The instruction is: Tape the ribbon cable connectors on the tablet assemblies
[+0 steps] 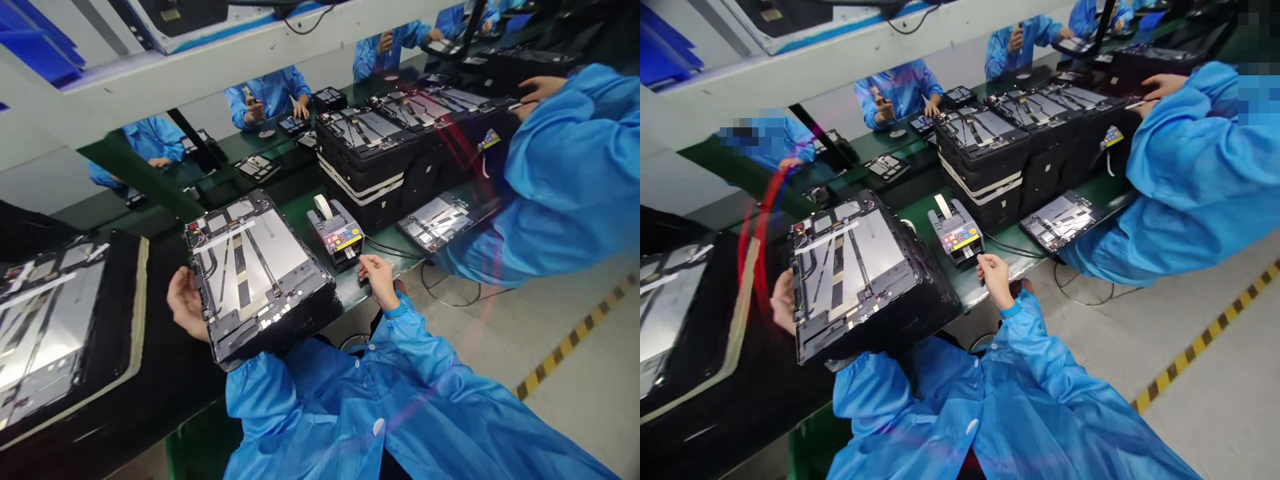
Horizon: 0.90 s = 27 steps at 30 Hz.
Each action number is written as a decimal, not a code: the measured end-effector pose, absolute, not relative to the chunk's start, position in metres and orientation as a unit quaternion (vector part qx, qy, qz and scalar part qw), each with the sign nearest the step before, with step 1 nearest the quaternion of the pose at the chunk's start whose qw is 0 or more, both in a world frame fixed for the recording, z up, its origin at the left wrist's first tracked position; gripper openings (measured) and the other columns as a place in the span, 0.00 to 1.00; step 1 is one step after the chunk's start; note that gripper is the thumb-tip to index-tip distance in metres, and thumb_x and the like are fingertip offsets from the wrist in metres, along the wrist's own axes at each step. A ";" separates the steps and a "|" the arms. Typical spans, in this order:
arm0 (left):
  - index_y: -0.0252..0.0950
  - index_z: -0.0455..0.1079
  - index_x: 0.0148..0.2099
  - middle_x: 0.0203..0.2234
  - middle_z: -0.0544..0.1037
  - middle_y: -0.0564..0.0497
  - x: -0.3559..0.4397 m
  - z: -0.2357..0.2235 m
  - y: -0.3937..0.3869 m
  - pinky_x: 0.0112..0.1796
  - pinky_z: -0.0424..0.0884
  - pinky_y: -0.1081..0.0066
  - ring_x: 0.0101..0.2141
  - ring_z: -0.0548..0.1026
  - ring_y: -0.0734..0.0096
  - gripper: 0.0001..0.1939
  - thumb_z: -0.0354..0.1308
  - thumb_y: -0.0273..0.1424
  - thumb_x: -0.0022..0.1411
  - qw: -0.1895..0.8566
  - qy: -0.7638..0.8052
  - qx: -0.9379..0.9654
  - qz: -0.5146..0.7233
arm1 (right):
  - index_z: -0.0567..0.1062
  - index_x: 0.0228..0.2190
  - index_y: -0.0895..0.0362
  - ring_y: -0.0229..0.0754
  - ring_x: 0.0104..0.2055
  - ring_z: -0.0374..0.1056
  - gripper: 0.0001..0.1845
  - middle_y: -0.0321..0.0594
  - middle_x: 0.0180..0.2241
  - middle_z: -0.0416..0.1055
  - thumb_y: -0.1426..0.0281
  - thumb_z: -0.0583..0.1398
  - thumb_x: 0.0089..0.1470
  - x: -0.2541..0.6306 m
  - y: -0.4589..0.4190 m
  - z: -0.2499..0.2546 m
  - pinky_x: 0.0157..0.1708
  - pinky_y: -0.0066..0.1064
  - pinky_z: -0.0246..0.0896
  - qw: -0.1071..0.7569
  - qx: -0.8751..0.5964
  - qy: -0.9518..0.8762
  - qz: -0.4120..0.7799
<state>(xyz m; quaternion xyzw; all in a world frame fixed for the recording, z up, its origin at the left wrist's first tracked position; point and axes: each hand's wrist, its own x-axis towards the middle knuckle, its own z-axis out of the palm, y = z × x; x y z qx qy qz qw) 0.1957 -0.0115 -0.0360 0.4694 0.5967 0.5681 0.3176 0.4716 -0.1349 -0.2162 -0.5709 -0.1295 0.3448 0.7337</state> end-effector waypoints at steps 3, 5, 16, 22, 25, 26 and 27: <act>0.72 0.78 0.43 0.54 0.79 0.84 0.184 -0.038 -0.021 0.63 0.67 0.65 0.67 0.69 0.69 0.19 0.45 0.50 0.64 0.287 0.445 0.504 0.682 | 0.78 0.33 0.59 0.35 0.23 0.66 0.25 0.34 0.24 0.73 0.51 0.72 0.47 0.469 -0.120 -0.213 0.20 0.25 0.61 0.736 -0.545 -0.125 0.382; 0.64 0.79 0.46 0.57 0.80 0.74 0.180 -0.036 -0.023 0.62 0.69 0.59 0.66 0.71 0.63 0.22 0.45 0.52 0.61 0.261 0.431 0.506 0.700 | 0.77 0.33 0.59 0.34 0.23 0.66 0.25 0.34 0.25 0.73 0.51 0.73 0.46 0.466 -0.115 -0.211 0.20 0.25 0.61 0.740 -0.528 -0.116 0.399; 0.36 0.66 0.52 0.66 0.71 0.34 0.183 -0.023 -0.020 0.64 0.67 0.49 0.67 0.69 0.57 0.23 0.32 0.33 0.69 0.224 0.454 0.546 0.668 | 0.69 0.39 0.55 0.38 0.32 0.74 0.24 0.35 0.33 0.76 0.54 0.71 0.51 0.432 -0.114 -0.221 0.26 0.27 0.71 0.817 -0.514 -0.062 0.254; 0.37 0.69 0.52 0.63 0.75 0.39 0.191 -0.005 -0.011 0.63 0.69 0.49 0.65 0.72 0.55 0.20 0.38 0.33 0.69 0.175 0.388 0.606 0.672 | 0.60 0.45 0.52 0.38 0.30 0.74 0.31 0.32 0.32 0.77 0.61 0.71 0.48 0.421 -0.090 -0.220 0.30 0.30 0.73 0.841 -0.504 -0.053 0.189; 0.37 0.71 0.50 0.61 0.76 0.40 0.192 0.008 -0.016 0.63 0.70 0.48 0.64 0.72 0.52 0.16 0.44 0.33 0.70 0.158 0.354 0.636 0.667 | 0.59 0.45 0.51 0.37 0.30 0.73 0.30 0.31 0.31 0.77 0.62 0.70 0.48 0.419 -0.087 -0.223 0.33 0.32 0.73 0.839 -0.511 -0.056 0.180; 0.37 0.71 0.50 0.60 0.76 0.41 0.190 0.014 -0.020 0.63 0.70 0.48 0.64 0.72 0.52 0.15 0.46 0.33 0.70 0.155 0.351 0.649 0.657 | 0.59 0.44 0.51 0.37 0.30 0.74 0.29 0.31 0.32 0.77 0.62 0.70 0.48 0.418 -0.090 -0.224 0.34 0.32 0.73 0.836 -0.516 -0.061 0.175; 0.38 0.71 0.50 0.60 0.77 0.42 0.188 0.021 -0.026 0.63 0.69 0.47 0.64 0.72 0.52 0.13 0.48 0.32 0.70 0.154 0.352 0.666 0.639 | 0.60 0.44 0.51 0.37 0.30 0.74 0.29 0.31 0.32 0.77 0.63 0.70 0.49 0.419 -0.096 -0.224 0.35 0.33 0.74 0.832 -0.522 -0.071 0.175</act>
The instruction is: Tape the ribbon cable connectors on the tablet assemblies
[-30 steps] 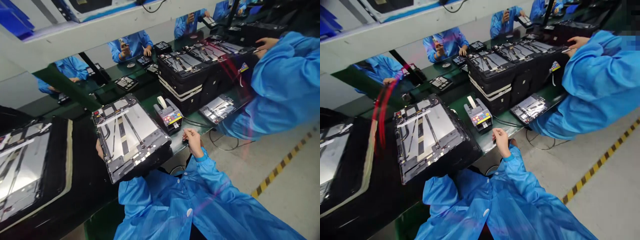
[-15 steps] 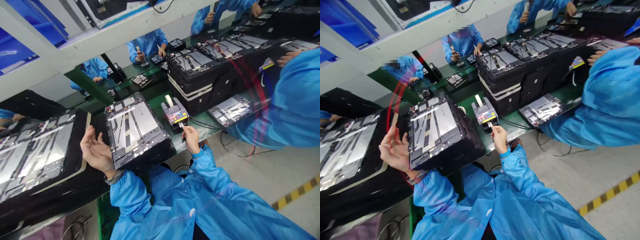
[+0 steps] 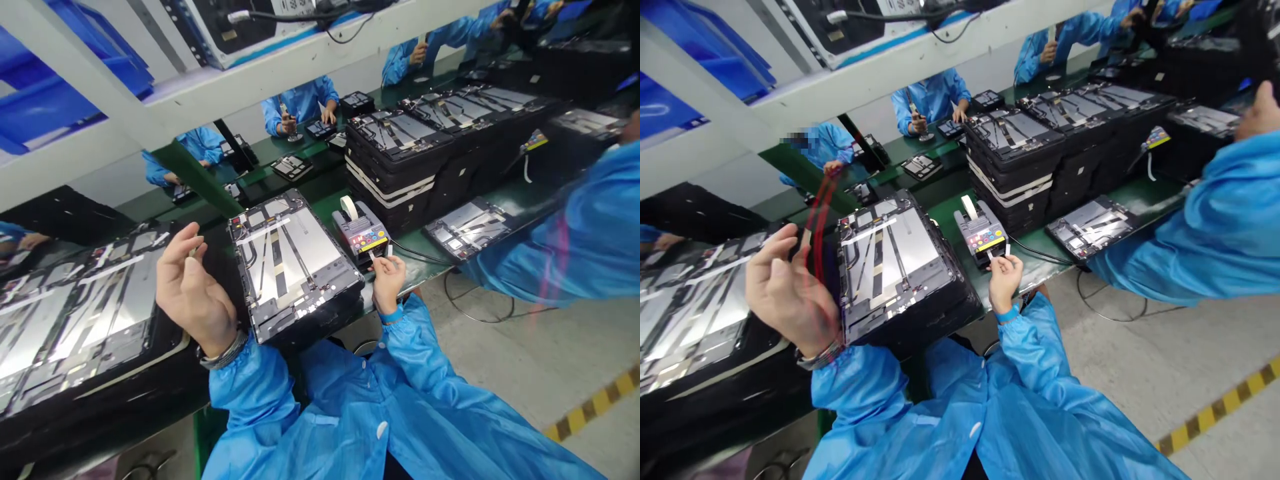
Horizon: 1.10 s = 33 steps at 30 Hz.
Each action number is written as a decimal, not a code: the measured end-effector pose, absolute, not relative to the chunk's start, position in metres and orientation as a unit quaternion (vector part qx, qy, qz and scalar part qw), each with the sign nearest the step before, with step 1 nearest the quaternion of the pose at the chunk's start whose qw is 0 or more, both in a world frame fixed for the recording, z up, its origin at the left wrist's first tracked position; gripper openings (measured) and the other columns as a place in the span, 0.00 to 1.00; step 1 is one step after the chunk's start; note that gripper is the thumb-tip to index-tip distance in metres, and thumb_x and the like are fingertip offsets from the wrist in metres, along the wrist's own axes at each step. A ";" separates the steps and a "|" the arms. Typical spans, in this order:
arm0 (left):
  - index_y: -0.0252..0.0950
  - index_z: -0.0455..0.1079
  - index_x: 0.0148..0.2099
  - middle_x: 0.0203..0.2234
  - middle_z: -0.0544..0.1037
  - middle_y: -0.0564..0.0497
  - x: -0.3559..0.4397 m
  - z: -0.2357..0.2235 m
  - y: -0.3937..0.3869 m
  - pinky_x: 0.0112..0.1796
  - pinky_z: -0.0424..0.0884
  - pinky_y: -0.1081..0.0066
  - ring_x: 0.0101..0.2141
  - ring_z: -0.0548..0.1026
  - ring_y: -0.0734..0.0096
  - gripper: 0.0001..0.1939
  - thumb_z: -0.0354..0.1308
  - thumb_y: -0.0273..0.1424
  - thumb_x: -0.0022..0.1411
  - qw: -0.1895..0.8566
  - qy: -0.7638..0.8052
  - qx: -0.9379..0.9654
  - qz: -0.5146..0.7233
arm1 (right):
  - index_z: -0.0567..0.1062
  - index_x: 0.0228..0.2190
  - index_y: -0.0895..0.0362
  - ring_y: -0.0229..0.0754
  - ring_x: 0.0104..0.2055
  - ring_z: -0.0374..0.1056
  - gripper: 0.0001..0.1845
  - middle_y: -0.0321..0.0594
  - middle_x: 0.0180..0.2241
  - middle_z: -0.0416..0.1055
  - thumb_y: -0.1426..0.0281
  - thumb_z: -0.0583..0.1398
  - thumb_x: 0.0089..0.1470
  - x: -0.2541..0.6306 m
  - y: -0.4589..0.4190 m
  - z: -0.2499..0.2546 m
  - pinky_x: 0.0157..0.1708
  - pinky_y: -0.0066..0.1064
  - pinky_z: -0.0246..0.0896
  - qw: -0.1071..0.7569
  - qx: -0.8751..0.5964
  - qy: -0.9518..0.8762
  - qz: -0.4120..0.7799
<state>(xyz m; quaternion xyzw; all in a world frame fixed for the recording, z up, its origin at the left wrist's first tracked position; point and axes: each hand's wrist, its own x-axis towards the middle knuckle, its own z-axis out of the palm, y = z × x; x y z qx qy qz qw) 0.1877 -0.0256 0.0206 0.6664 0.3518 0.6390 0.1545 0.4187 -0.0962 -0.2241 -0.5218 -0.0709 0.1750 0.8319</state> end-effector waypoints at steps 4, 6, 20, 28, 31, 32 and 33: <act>0.41 0.74 0.50 0.57 0.79 0.47 0.175 0.055 -0.053 0.65 0.68 0.49 0.61 0.75 0.55 0.09 0.55 0.31 0.71 0.158 0.357 0.780 0.490 | 0.63 0.47 0.51 0.38 0.28 0.73 0.27 0.30 0.31 0.76 0.64 0.70 0.52 0.436 -0.138 -0.196 0.34 0.33 0.72 0.799 -0.542 -0.168 0.200; 0.43 0.75 0.51 0.56 0.79 0.49 0.174 0.075 -0.064 0.65 0.68 0.51 0.60 0.75 0.56 0.10 0.56 0.31 0.72 0.131 0.337 0.849 0.385 | 0.64 0.52 0.50 0.39 0.30 0.73 0.28 0.30 0.32 0.75 0.66 0.70 0.55 0.456 -0.157 -0.157 0.34 0.34 0.72 0.785 -0.523 -0.260 0.208; 0.40 0.69 0.70 0.60 0.75 0.42 0.255 0.117 0.046 0.59 0.68 0.57 0.57 0.74 0.55 0.27 0.48 0.37 0.73 -0.078 0.223 0.971 -0.031 | 0.69 0.45 0.52 0.37 0.24 0.68 0.29 0.29 0.25 0.70 0.74 0.75 0.47 0.512 0.029 0.063 0.19 0.26 0.66 0.514 -0.466 -0.581 0.426; 0.43 0.75 0.63 0.58 0.77 0.45 0.250 0.109 0.053 0.58 0.70 0.61 0.55 0.77 0.59 0.23 0.48 0.40 0.75 -0.004 0.188 0.982 -0.001 | 0.68 0.45 0.53 0.36 0.23 0.68 0.27 0.27 0.24 0.69 0.74 0.75 0.49 0.525 0.055 0.061 0.19 0.26 0.67 0.535 -0.503 -0.557 0.388; 0.40 0.79 0.54 0.51 0.79 0.44 0.255 0.104 0.058 0.56 0.71 0.59 0.51 0.77 0.57 0.19 0.52 0.42 0.72 0.039 0.220 0.974 0.046 | 0.67 0.45 0.54 0.36 0.23 0.68 0.28 0.27 0.25 0.69 0.73 0.75 0.49 0.520 0.058 0.058 0.20 0.26 0.68 0.539 -0.488 -0.563 0.393; 0.39 0.79 0.51 0.49 0.78 0.44 0.258 0.102 0.061 0.55 0.71 0.58 0.50 0.76 0.57 0.18 0.54 0.42 0.71 0.052 0.233 0.969 0.063 | 0.67 0.45 0.54 0.36 0.24 0.68 0.28 0.28 0.25 0.69 0.72 0.75 0.49 0.517 0.060 0.056 0.21 0.26 0.69 0.541 -0.480 -0.567 0.395; 0.39 0.79 0.49 0.47 0.78 0.44 0.260 0.098 0.064 0.54 0.71 0.58 0.49 0.75 0.56 0.16 0.57 0.42 0.69 0.064 0.246 0.964 0.080 | 0.67 0.46 0.54 0.36 0.25 0.68 0.28 0.28 0.26 0.69 0.71 0.75 0.49 0.515 0.062 0.054 0.22 0.26 0.70 0.542 -0.473 -0.573 0.393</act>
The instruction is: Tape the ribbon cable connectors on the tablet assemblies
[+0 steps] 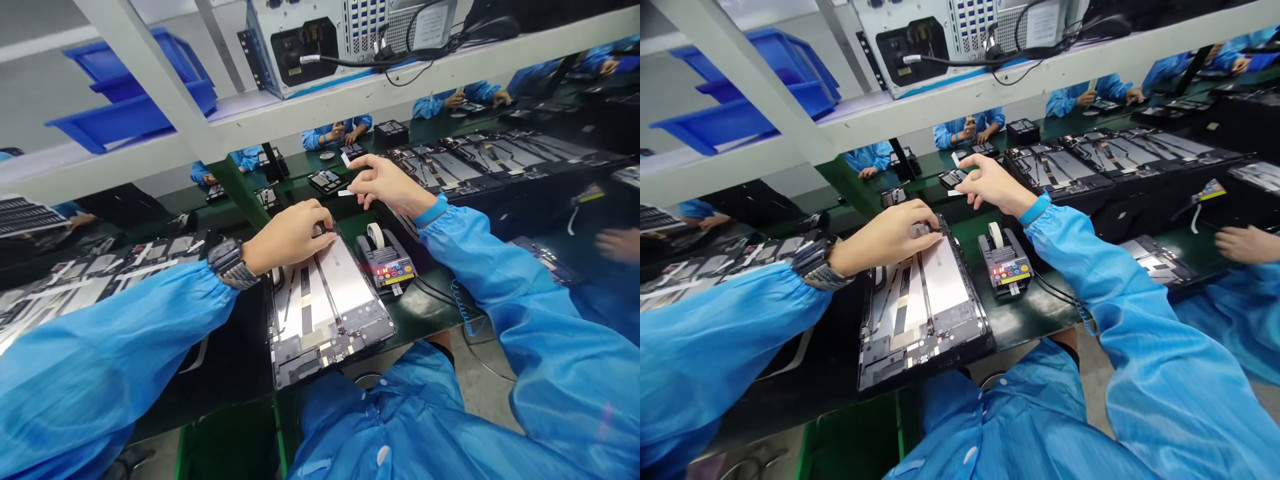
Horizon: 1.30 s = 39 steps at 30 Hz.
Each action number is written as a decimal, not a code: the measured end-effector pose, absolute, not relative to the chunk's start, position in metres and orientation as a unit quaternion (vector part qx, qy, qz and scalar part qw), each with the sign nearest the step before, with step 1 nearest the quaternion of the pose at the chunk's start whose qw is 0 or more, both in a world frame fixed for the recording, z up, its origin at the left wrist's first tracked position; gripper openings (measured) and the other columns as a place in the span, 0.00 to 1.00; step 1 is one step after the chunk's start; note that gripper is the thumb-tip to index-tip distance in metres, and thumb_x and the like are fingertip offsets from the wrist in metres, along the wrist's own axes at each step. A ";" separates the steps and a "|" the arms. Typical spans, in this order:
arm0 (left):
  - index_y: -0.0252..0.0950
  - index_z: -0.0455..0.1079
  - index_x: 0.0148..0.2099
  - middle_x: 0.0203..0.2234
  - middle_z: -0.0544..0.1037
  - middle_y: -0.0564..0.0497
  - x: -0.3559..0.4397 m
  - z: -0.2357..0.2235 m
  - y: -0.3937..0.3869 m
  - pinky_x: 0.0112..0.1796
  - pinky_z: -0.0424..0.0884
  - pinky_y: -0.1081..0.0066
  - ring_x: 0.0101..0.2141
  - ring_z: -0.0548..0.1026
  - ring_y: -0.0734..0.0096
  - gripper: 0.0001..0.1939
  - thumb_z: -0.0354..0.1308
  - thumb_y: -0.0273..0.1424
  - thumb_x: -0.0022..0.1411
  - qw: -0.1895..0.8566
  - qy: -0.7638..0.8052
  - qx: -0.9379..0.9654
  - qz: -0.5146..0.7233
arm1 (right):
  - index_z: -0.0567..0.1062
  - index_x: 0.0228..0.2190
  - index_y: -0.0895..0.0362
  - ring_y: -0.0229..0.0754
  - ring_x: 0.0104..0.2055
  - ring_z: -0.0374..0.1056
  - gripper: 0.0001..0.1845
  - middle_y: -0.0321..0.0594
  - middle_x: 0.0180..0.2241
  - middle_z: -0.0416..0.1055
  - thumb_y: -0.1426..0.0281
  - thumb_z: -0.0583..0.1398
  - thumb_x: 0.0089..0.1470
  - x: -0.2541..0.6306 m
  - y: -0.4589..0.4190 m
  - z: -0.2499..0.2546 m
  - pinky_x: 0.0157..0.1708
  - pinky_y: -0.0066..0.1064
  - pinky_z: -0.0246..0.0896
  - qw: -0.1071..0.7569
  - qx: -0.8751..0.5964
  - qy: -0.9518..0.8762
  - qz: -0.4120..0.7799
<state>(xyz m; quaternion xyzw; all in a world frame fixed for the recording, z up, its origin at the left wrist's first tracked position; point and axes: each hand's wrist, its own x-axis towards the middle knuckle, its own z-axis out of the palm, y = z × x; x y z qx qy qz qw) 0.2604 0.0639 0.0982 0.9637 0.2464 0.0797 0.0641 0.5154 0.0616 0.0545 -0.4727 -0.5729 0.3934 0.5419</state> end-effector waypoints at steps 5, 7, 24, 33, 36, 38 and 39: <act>0.39 0.78 0.42 0.46 0.76 0.46 0.266 0.088 0.074 0.57 0.66 0.52 0.50 0.71 0.55 0.11 0.61 0.41 0.66 0.107 0.304 0.940 0.116 | 0.64 0.54 0.52 0.37 0.33 0.70 0.38 0.34 0.40 0.70 0.67 0.75 0.47 0.504 0.069 0.040 0.30 0.28 0.74 0.529 -0.444 -0.648 0.323; 0.39 0.79 0.41 0.45 0.77 0.46 0.265 0.089 0.076 0.58 0.65 0.51 0.49 0.71 0.55 0.11 0.60 0.41 0.66 0.118 0.325 0.932 0.109 | 0.61 0.59 0.51 0.39 0.38 0.71 0.46 0.38 0.47 0.68 0.66 0.76 0.44 0.500 0.072 0.033 0.35 0.31 0.76 0.513 -0.435 -0.687 0.274; 0.41 0.75 0.45 0.34 0.81 0.49 0.262 0.100 0.104 0.34 0.70 0.64 0.32 0.77 0.62 0.21 0.68 0.48 0.55 0.212 0.419 0.882 0.031 | 0.62 0.67 0.51 0.55 0.54 0.73 0.62 0.45 0.55 0.70 0.63 0.81 0.33 0.497 0.104 0.051 0.50 0.39 0.76 0.331 -0.398 -0.820 0.246; 0.42 0.73 0.39 0.26 0.81 0.50 0.270 0.107 0.111 0.30 0.70 0.61 0.29 0.79 0.58 0.19 0.70 0.48 0.52 0.290 0.425 0.857 -0.011 | 0.65 0.65 0.50 0.49 0.46 0.75 0.59 0.41 0.51 0.73 0.62 0.81 0.34 0.501 0.101 0.052 0.40 0.34 0.77 0.322 -0.408 -0.814 0.259; 0.41 0.75 0.39 0.26 0.81 0.48 0.270 0.106 0.116 0.31 0.71 0.60 0.30 0.80 0.56 0.20 0.72 0.48 0.50 0.278 0.443 0.852 -0.015 | 0.66 0.64 0.49 0.50 0.48 0.75 0.55 0.40 0.52 0.73 0.63 0.80 0.37 0.499 0.100 0.055 0.41 0.33 0.77 0.311 -0.394 -0.825 0.261; 0.41 0.76 0.40 0.27 0.82 0.47 0.269 0.105 0.118 0.31 0.71 0.60 0.30 0.80 0.56 0.21 0.72 0.47 0.50 0.286 0.463 0.839 -0.026 | 0.67 0.64 0.49 0.49 0.48 0.76 0.53 0.40 0.52 0.73 0.63 0.79 0.38 0.497 0.099 0.055 0.40 0.32 0.77 0.311 -0.386 -0.828 0.262; 0.41 0.76 0.40 0.28 0.82 0.47 0.269 0.105 0.119 0.31 0.71 0.60 0.31 0.80 0.56 0.21 0.72 0.48 0.50 0.291 0.465 0.836 -0.030 | 0.67 0.63 0.49 0.49 0.47 0.76 0.53 0.40 0.51 0.74 0.64 0.79 0.38 0.496 0.099 0.055 0.39 0.32 0.77 0.314 -0.384 -0.827 0.264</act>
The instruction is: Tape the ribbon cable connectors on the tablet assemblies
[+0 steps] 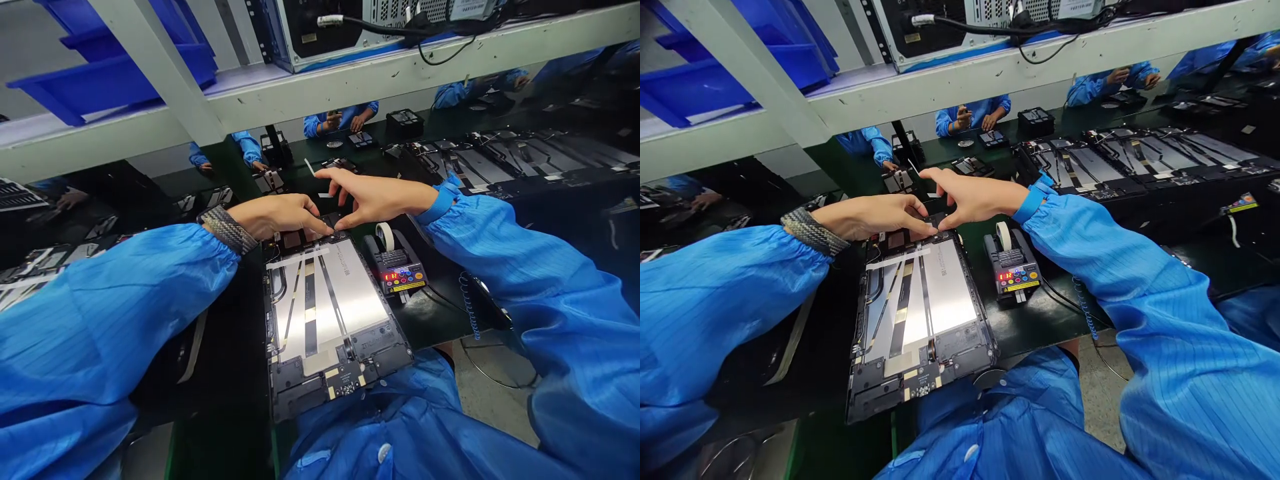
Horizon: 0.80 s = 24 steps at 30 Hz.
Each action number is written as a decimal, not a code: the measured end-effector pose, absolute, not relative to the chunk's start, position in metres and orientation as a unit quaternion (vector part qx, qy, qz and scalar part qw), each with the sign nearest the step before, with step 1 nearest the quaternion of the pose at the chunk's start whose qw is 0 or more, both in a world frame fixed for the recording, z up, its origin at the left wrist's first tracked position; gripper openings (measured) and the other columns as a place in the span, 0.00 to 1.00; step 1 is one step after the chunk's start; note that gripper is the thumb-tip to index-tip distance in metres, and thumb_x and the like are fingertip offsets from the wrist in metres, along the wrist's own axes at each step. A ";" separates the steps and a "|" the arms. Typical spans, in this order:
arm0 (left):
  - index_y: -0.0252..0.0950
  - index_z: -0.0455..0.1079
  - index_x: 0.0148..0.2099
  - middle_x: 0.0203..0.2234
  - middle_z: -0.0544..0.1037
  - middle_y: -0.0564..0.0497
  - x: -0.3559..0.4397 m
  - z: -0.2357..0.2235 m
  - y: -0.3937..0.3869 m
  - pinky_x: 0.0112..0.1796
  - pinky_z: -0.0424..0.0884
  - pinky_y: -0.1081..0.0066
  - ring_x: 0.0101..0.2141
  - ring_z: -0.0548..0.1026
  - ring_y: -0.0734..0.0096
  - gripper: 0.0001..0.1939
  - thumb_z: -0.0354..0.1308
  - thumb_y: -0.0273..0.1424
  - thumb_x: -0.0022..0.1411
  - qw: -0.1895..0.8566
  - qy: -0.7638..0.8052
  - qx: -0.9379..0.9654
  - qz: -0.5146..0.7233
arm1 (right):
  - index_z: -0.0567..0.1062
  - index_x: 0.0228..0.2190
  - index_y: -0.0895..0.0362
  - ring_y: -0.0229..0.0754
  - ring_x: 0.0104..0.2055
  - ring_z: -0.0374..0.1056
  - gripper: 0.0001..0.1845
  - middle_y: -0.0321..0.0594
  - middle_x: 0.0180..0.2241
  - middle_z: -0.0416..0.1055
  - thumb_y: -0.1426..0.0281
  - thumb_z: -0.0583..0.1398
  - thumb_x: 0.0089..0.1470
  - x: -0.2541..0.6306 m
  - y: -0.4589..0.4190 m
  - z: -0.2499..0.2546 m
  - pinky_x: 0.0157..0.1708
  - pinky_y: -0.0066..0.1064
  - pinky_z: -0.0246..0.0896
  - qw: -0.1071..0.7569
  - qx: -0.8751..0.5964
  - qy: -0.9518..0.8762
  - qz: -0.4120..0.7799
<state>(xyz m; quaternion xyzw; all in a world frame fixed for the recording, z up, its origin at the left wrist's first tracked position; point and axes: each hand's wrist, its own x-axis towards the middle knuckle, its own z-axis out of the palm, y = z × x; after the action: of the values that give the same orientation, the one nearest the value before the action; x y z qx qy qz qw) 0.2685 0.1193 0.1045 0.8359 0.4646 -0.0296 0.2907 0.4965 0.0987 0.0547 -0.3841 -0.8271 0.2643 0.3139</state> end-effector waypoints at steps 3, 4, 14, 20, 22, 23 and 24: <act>0.41 0.78 0.38 0.28 0.82 0.46 0.267 0.104 0.123 0.31 0.71 0.61 0.31 0.80 0.55 0.20 0.71 0.50 0.51 0.284 0.440 0.851 -0.033 | 0.68 0.61 0.51 0.44 0.41 0.76 0.52 0.39 0.48 0.75 0.67 0.80 0.37 0.497 0.097 0.059 0.35 0.29 0.75 0.334 -0.385 -0.811 0.285; 0.41 0.78 0.38 0.28 0.82 0.46 0.267 0.104 0.124 0.31 0.71 0.61 0.32 0.80 0.55 0.20 0.71 0.51 0.51 0.277 0.433 0.857 -0.034 | 0.68 0.61 0.51 0.42 0.39 0.75 0.50 0.38 0.46 0.76 0.68 0.79 0.38 0.498 0.095 0.063 0.33 0.29 0.75 0.350 -0.386 -0.800 0.299; 0.41 0.79 0.36 0.32 0.83 0.45 0.266 0.103 0.127 0.31 0.69 0.62 0.32 0.78 0.58 0.20 0.70 0.51 0.51 0.349 0.453 0.816 -0.082 | 0.76 0.48 0.51 0.37 0.26 0.72 0.34 0.27 0.26 0.75 0.76 0.78 0.40 0.486 0.089 0.072 0.26 0.27 0.70 0.316 -0.363 -0.757 0.442; 0.40 0.78 0.32 0.29 0.82 0.45 0.264 0.100 0.130 0.26 0.67 0.62 0.26 0.76 0.60 0.20 0.71 0.51 0.50 0.372 0.420 0.825 -0.075 | 0.76 0.49 0.51 0.40 0.31 0.75 0.33 0.27 0.26 0.74 0.72 0.79 0.41 0.480 0.107 0.054 0.29 0.29 0.71 0.347 -0.386 -0.752 0.406; 0.40 0.78 0.32 0.28 0.82 0.45 0.265 0.100 0.130 0.26 0.67 0.63 0.25 0.76 0.61 0.19 0.71 0.51 0.51 0.373 0.410 0.829 -0.071 | 0.77 0.49 0.51 0.40 0.30 0.75 0.33 0.28 0.26 0.74 0.71 0.79 0.41 0.482 0.108 0.058 0.28 0.28 0.70 0.327 -0.381 -0.764 0.405; 0.40 0.78 0.32 0.28 0.81 0.45 0.265 0.100 0.129 0.26 0.68 0.63 0.26 0.76 0.61 0.19 0.71 0.51 0.51 0.374 0.411 0.828 -0.071 | 0.77 0.49 0.51 0.39 0.29 0.74 0.33 0.27 0.25 0.74 0.72 0.79 0.40 0.483 0.108 0.062 0.27 0.28 0.69 0.315 -0.379 -0.769 0.407; 0.40 0.77 0.32 0.28 0.81 0.45 0.265 0.101 0.129 0.27 0.68 0.63 0.26 0.76 0.61 0.19 0.71 0.51 0.51 0.373 0.419 0.825 -0.072 | 0.78 0.48 0.52 0.38 0.28 0.74 0.33 0.27 0.25 0.74 0.72 0.80 0.40 0.483 0.106 0.068 0.26 0.27 0.68 0.300 -0.380 -0.774 0.409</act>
<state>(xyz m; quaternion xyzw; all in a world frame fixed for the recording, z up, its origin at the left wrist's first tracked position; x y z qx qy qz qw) 0.2655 0.1289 0.1010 0.8247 0.4185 -0.0718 0.3735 0.4827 0.1060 0.0676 -0.3796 -0.7736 0.4093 0.2999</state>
